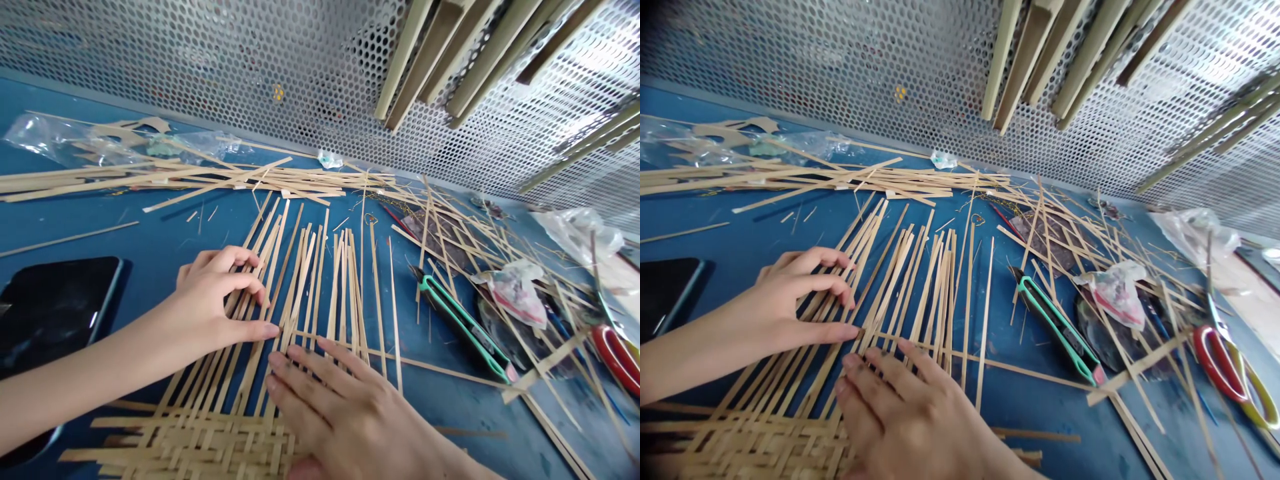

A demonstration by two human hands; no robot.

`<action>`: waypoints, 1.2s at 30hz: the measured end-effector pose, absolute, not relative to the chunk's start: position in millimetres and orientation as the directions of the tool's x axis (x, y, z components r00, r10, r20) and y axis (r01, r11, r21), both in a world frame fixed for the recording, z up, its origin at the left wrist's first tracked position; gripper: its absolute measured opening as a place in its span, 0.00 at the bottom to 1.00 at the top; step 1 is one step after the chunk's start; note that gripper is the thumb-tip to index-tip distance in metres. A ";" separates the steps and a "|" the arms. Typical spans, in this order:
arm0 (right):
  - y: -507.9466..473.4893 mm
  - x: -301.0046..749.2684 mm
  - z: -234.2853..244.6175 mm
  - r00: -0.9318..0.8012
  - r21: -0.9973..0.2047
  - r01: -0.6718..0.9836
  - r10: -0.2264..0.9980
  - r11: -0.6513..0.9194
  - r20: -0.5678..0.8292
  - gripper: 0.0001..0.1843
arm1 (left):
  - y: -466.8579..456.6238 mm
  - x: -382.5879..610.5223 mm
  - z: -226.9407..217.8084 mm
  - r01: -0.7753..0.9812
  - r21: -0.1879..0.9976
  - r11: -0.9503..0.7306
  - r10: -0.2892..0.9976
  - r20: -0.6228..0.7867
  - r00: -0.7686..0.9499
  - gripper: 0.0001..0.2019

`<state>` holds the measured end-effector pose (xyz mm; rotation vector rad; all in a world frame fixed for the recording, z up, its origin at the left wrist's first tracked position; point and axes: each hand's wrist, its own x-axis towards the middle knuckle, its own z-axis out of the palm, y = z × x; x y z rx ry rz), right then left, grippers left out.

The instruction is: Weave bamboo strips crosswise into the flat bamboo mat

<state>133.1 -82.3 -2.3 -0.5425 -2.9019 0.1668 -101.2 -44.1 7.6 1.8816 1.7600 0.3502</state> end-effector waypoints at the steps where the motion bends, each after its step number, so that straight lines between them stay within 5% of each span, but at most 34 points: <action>1: -82.2 133.2 -2.3 -0.913 -0.143 0.349 0.370 0.926 0.170 0.26 | -43.1 -102.2 8.3 0.836 0.549 0.002 0.975 -0.185 0.120 0.14; 36: -77.2 134.0 -1.8 -0.930 -0.163 0.320 0.342 0.933 0.132 0.28 | -43.9 -102.2 12.3 0.790 0.612 0.036 0.973 -0.201 0.112 0.12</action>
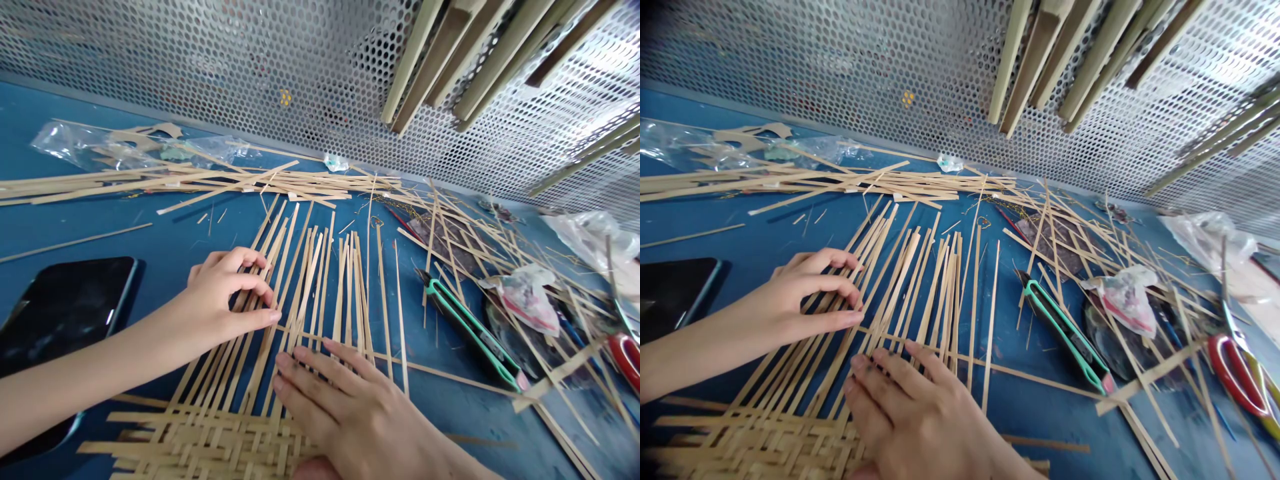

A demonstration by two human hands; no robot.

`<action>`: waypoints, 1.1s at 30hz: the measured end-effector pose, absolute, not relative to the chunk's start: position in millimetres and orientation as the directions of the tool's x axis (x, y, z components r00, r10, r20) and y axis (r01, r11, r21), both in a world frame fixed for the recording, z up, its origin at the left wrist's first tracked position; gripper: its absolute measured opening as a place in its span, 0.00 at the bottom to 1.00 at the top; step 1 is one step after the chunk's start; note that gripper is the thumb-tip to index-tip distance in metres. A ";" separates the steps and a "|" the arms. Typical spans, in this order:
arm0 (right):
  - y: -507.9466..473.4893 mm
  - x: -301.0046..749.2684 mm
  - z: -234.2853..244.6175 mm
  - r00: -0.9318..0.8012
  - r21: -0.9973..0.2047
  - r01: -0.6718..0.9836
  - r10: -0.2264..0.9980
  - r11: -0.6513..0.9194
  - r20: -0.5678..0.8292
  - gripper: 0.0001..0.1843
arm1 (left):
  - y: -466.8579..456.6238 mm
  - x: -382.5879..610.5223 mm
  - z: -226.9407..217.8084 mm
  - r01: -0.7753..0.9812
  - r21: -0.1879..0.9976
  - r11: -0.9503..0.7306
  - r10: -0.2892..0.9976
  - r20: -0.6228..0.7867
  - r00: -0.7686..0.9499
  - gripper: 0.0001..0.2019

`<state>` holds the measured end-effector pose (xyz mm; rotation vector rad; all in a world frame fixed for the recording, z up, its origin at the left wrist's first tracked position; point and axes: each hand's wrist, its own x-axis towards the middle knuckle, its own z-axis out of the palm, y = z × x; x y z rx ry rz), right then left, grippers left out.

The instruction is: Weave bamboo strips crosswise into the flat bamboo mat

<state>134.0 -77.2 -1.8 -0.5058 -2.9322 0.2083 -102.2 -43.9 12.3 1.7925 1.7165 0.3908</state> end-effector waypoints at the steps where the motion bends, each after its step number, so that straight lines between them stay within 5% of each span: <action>1: -77.1 134.1 -1.8 -0.932 -0.169 0.319 0.341 0.932 0.122 0.28 | -43.8 -102.4 12.1 0.789 0.613 0.034 0.973 -0.201 0.114 0.12; 33: -75.1 134.0 0.8 -0.920 -0.159 0.303 0.332 0.940 0.208 0.27 | -44.0 -103.5 9.5 0.808 0.589 -0.007 0.980 -0.157 0.123 0.12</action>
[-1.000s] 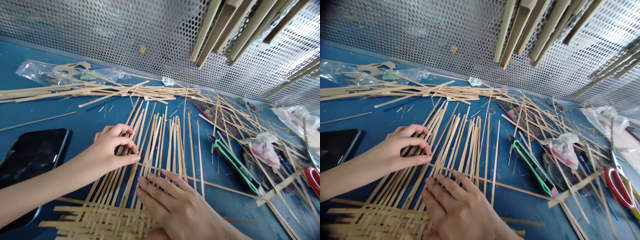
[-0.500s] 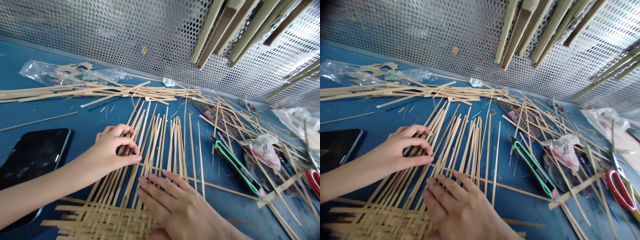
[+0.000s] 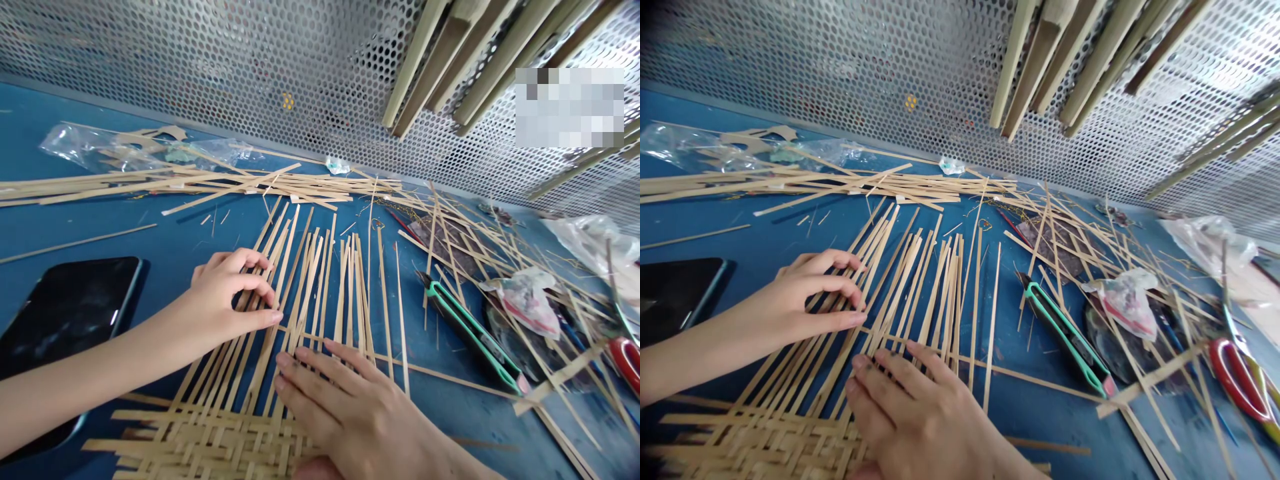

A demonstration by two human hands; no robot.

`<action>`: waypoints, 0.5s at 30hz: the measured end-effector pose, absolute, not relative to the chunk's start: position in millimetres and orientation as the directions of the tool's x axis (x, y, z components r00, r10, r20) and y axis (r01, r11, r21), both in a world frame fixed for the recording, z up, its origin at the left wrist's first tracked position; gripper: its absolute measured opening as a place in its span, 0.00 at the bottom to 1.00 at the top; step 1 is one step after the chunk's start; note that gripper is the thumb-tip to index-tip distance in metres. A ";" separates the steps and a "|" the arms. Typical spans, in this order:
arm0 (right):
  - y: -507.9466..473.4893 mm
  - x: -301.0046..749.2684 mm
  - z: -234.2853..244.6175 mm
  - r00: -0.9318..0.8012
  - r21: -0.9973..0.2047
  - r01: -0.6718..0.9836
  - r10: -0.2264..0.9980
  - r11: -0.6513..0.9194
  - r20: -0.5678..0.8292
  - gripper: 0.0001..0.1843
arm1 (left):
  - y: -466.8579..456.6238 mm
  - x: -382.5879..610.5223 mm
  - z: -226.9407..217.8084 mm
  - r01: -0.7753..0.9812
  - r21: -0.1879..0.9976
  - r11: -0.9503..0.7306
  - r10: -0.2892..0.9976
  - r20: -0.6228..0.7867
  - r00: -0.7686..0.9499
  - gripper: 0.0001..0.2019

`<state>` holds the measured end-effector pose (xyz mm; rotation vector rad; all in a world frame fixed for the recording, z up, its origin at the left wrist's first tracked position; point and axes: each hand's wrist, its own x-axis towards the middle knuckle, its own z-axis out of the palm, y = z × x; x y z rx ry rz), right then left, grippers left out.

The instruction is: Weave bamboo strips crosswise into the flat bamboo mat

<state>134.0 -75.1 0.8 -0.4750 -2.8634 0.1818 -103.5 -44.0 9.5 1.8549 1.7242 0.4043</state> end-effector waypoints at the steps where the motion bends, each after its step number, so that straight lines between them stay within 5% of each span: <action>1: -75.2 134.0 1.8 -0.921 -0.165 0.296 0.327 0.941 0.213 0.28 | -44.1 -103.6 9.2 0.806 0.592 -0.008 0.981 -0.154 0.122 0.11; 4: -74.8 134.0 7.2 -0.889 -0.229 0.313 0.369 0.922 0.270 0.27 | -43.9 -103.9 7.6 0.801 0.599 -0.011 0.983 -0.142 0.120 0.11; 10: -63.7 140.1 14.5 -0.592 -0.474 0.623 0.771 0.622 0.235 0.12 | -43.8 -102.0 4.2 0.810 0.586 -0.004 0.986 -0.130 0.099 0.15; 15: -51.7 148.0 10.0 -0.597 -0.561 0.608 0.789 0.562 0.143 0.08 | -45.6 -101.1 3.6 0.807 0.590 -0.005 0.988 -0.120 0.094 0.12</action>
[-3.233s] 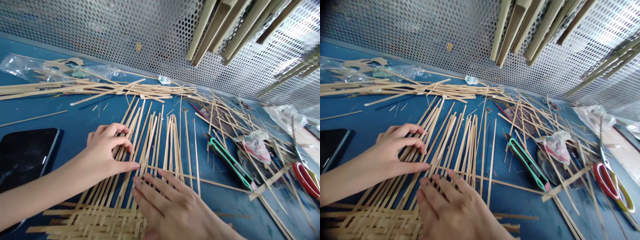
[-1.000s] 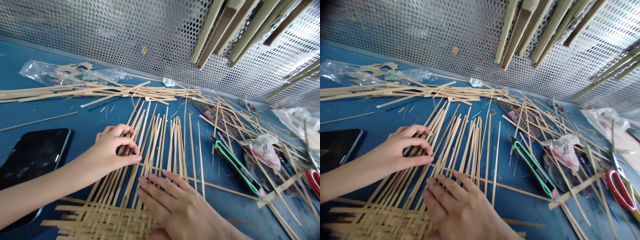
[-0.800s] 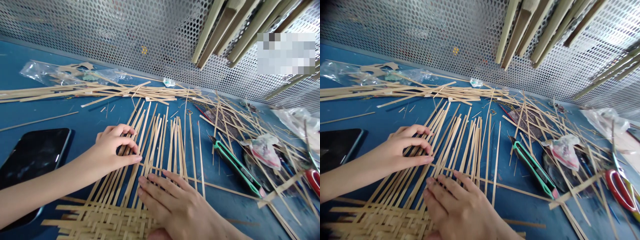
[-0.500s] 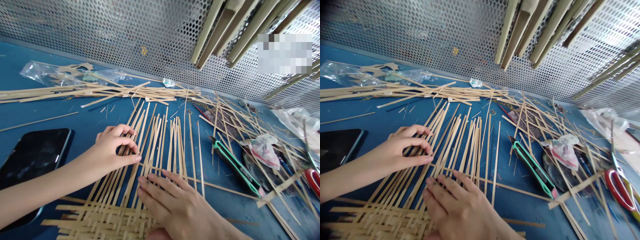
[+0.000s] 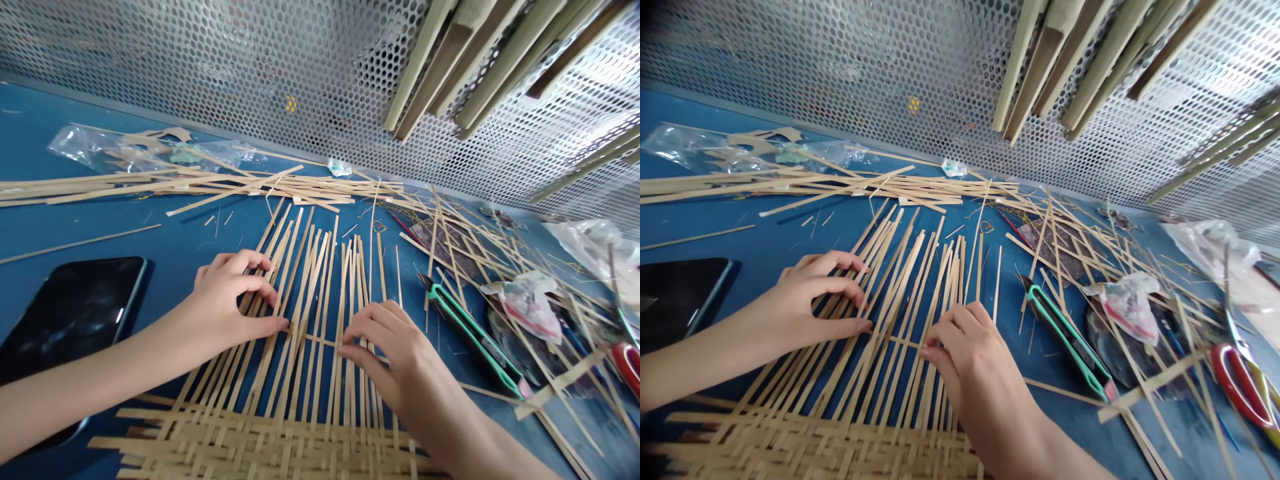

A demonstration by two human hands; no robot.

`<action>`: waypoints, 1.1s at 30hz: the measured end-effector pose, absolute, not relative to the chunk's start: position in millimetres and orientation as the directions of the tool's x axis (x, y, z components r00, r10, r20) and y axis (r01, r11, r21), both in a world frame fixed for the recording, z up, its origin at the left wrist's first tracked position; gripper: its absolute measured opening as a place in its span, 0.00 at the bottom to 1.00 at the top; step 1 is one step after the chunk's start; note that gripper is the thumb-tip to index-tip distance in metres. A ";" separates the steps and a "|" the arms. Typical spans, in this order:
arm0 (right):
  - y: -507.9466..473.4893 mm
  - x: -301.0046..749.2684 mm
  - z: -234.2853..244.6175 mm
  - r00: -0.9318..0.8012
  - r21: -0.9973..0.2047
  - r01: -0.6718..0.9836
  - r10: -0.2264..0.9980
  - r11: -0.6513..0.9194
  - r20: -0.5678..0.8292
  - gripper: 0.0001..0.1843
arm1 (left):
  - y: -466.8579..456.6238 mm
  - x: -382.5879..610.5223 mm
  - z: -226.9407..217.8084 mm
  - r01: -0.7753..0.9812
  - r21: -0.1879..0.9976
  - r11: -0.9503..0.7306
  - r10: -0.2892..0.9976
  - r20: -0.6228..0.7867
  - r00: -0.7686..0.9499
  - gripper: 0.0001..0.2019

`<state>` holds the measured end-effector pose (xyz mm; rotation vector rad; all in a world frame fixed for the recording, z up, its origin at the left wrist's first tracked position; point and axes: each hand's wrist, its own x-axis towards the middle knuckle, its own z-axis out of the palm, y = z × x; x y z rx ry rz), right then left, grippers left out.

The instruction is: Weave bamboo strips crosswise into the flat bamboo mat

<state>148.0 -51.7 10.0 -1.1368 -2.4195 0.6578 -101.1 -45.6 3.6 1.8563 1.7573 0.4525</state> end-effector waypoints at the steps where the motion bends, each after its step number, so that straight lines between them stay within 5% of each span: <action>1: -50.8 148.5 9.7 -0.605 -0.567 0.606 0.786 0.558 0.127 0.09 | -45.9 -101.4 3.4 0.807 0.590 -0.005 0.988 -0.120 0.094 0.13; 11: -52.8 135.2 8.3 -0.647 -0.473 0.597 0.737 0.648 0.195 0.04 | -44.3 -101.0 4.9 0.804 0.595 0.003 0.987 -0.132 0.095 0.13; 16: -41.2 129.0 11.1 -0.641 -0.478 0.642 0.761 0.600 0.094 0.05 | -43.2 -99.7 6.3 0.790 0.613 0.017 0.985 -0.147 0.093 0.12; 25: -33.5 111.9 20.2 -0.672 -0.293 0.715 0.740 0.635 -0.038 0.07 | -43.6 -101.8 0.5 0.763 0.646 0.016 0.992 -0.107 0.070 0.12; 33: -30.5 112.0 22.8 -0.638 -0.382 0.737 0.761 0.557 -0.122 0.07 | -43.5 -101.2 5.8 0.748 0.662 0.050 0.985 -0.158 0.075 0.11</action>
